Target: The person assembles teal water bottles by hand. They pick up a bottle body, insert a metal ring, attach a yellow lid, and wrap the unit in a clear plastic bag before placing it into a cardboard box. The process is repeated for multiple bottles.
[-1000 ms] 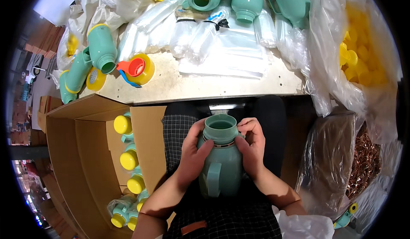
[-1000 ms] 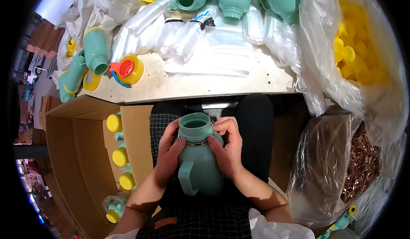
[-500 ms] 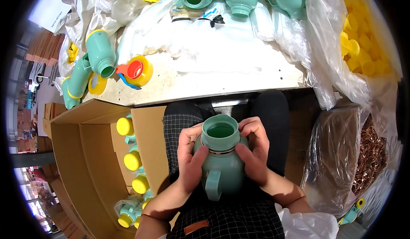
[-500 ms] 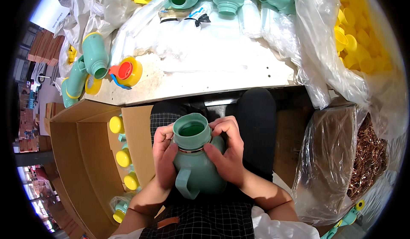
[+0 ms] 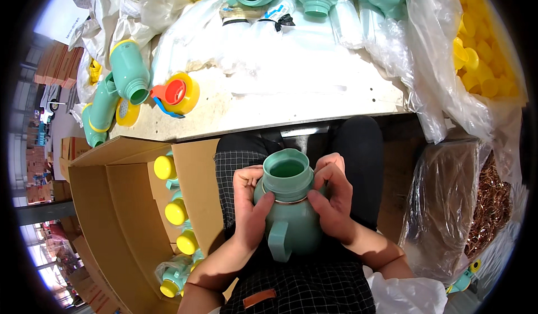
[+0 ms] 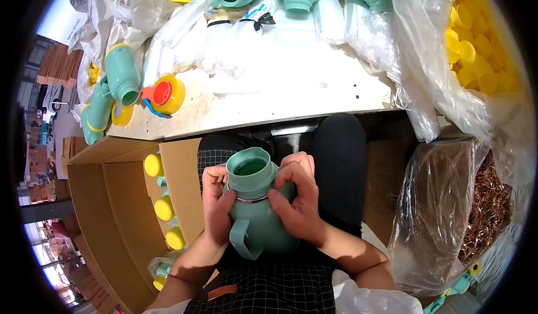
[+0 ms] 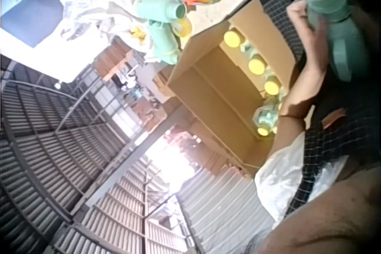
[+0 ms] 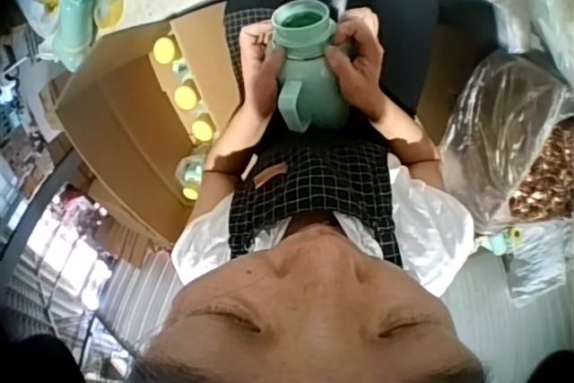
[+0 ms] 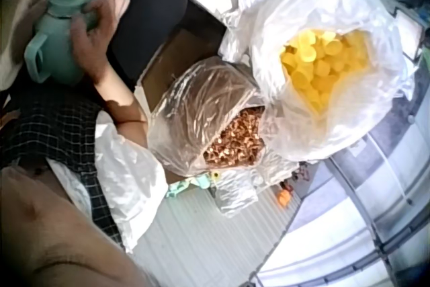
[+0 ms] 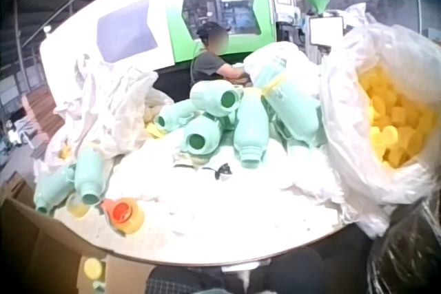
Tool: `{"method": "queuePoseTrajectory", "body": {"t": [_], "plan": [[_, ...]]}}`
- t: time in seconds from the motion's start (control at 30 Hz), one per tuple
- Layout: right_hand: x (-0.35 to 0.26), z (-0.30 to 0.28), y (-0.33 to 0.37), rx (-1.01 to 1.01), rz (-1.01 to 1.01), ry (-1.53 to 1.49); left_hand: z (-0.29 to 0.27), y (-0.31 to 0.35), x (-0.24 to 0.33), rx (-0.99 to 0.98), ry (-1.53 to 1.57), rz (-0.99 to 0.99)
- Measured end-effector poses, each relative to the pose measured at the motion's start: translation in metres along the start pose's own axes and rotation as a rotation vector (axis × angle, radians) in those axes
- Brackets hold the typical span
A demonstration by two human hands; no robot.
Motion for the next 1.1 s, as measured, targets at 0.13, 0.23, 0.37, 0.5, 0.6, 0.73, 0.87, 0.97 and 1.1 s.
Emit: {"method": "queuePoseTrajectory", "body": {"t": [0.13, 0.23, 0.37, 0.5, 0.6, 0.73, 0.87, 0.97, 1.1], "plan": [[0.032, 0.013, 0.003, 0.047, 0.379, -0.3, 0.0, -0.005, -0.007, 0.045, 0.093, -0.201], [0.054, 0.021, 0.006, -0.02, 0.66, -0.438, -0.007, -0.01, -0.017, 0.008, 0.166, -0.216], [0.065, 0.03, -0.001, -0.234, 0.661, -0.532, -0.003, -0.018, -0.016, -0.119, 0.148, -0.257], [0.054, 0.051, -0.007, -0.431, 0.712, -0.706, 0.005, -0.022, -0.026, -0.305, 0.325, -0.407], [0.052, 0.054, -0.005, -0.52, 0.693, -0.72, 0.023, -0.027, -0.025, -0.42, 0.434, -0.567], [0.036, 0.008, -0.025, -0.296, 0.456, -0.529, 0.03, -0.047, -0.032, -0.188, 0.245, -0.372], [-0.019, -0.032, -0.018, -0.29, 0.299, -0.352, -0.002, -0.012, -0.004, 0.177, -0.555, 0.255], [-0.055, -0.054, -0.016, -0.294, 0.132, -0.317, -0.025, 0.038, -0.025, 0.125, -0.611, 0.186], [-0.052, -0.04, 0.012, -0.478, 0.123, -0.335, -0.017, 0.075, -0.07, -0.121, -0.418, -0.191]]}}
Point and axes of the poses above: each hand's wrist, its own y-axis away from the middle knuckle, its own z-axis out of the palm, x = y × z, the point moved 8 cm from there along -y, towards the middle knuckle, and after that the axes turned 6 degrees about x, right-handed, at the moved point
